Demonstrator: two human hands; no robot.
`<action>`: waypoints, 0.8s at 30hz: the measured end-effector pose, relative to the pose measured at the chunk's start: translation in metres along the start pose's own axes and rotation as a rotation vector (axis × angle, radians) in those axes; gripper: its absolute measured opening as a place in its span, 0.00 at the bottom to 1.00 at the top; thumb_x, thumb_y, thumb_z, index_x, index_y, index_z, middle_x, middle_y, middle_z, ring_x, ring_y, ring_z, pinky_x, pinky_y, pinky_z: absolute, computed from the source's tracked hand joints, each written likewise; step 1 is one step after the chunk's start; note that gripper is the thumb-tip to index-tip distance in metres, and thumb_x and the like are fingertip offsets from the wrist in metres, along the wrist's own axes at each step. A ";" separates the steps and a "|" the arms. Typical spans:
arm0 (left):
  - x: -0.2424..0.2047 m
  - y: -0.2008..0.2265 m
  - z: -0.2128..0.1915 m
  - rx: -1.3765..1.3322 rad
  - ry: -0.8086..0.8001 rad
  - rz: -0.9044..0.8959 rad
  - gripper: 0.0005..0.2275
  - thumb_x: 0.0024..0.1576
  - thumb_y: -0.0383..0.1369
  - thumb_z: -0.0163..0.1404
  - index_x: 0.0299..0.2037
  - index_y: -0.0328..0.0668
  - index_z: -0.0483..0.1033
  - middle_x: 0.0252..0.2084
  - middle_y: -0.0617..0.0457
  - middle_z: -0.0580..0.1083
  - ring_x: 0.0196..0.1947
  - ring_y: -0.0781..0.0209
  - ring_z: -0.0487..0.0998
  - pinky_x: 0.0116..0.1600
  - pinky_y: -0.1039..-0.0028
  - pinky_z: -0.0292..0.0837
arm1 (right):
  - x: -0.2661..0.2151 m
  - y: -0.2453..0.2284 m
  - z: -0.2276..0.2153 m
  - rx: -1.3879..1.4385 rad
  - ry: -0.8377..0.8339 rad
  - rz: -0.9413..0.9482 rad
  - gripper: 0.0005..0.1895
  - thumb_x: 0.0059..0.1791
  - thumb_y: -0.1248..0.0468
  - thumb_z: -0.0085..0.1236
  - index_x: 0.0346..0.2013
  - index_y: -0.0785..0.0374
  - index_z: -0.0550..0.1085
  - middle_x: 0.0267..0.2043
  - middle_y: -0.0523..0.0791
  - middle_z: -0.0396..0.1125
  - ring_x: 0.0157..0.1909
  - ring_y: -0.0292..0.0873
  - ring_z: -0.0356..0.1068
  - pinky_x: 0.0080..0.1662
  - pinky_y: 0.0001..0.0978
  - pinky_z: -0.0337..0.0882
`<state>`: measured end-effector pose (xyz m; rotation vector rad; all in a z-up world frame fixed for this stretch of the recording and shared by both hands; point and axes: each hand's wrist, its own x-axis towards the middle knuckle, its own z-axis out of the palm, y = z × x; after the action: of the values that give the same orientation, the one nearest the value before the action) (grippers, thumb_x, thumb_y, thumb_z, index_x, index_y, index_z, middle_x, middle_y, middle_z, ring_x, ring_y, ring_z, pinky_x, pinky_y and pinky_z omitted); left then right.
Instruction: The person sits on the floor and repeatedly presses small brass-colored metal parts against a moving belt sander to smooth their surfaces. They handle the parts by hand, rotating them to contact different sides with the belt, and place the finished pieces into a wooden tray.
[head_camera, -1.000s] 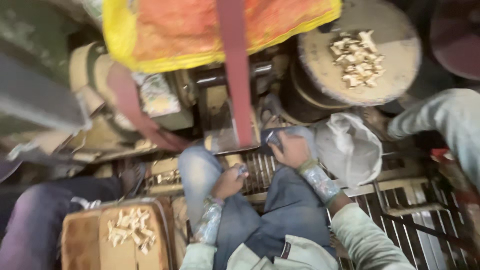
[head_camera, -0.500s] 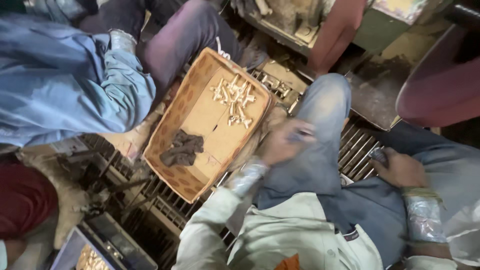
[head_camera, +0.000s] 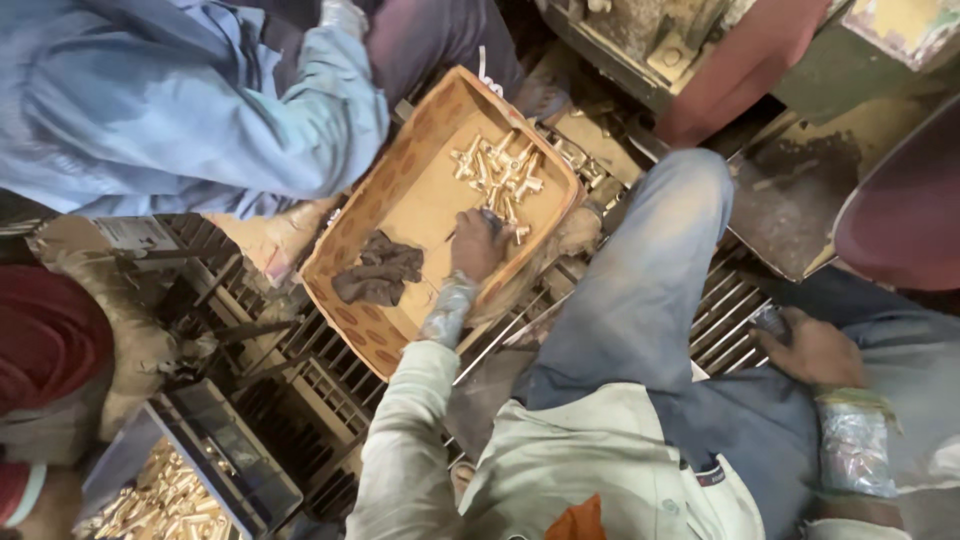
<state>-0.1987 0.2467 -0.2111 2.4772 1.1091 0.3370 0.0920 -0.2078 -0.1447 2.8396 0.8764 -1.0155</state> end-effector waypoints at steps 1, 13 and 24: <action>0.004 0.000 0.008 0.050 -0.002 -0.032 0.23 0.56 0.45 0.59 0.43 0.31 0.64 0.42 0.33 0.69 0.39 0.32 0.75 0.40 0.50 0.73 | -0.003 -0.002 0.000 -0.010 0.003 0.018 0.35 0.45 0.37 0.57 0.56 0.58 0.76 0.45 0.58 0.76 0.49 0.62 0.76 0.52 0.54 0.73; 0.002 -0.003 -0.048 -0.986 -0.046 -0.376 0.17 0.70 0.44 0.45 0.40 0.36 0.71 0.28 0.50 0.67 0.26 0.55 0.64 0.31 0.66 0.60 | -0.060 -0.040 0.021 1.467 0.092 -0.171 0.25 0.49 0.58 0.66 0.58 0.65 0.73 0.45 0.40 0.70 0.41 0.33 0.66 0.42 0.25 0.68; -0.041 0.254 -0.059 -1.440 -0.749 -0.249 0.11 0.69 0.41 0.44 0.41 0.44 0.71 0.27 0.62 0.67 0.22 0.75 0.65 0.25 0.82 0.57 | -0.071 -0.156 -0.028 0.928 0.682 -0.585 0.35 0.53 0.55 0.59 0.67 0.72 0.59 0.58 0.51 0.63 0.60 0.48 0.64 0.61 0.34 0.63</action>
<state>-0.0813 0.0778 -0.0459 0.9911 0.4720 0.0392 -0.0156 -0.1068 -0.0529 3.9553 1.7408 -0.4845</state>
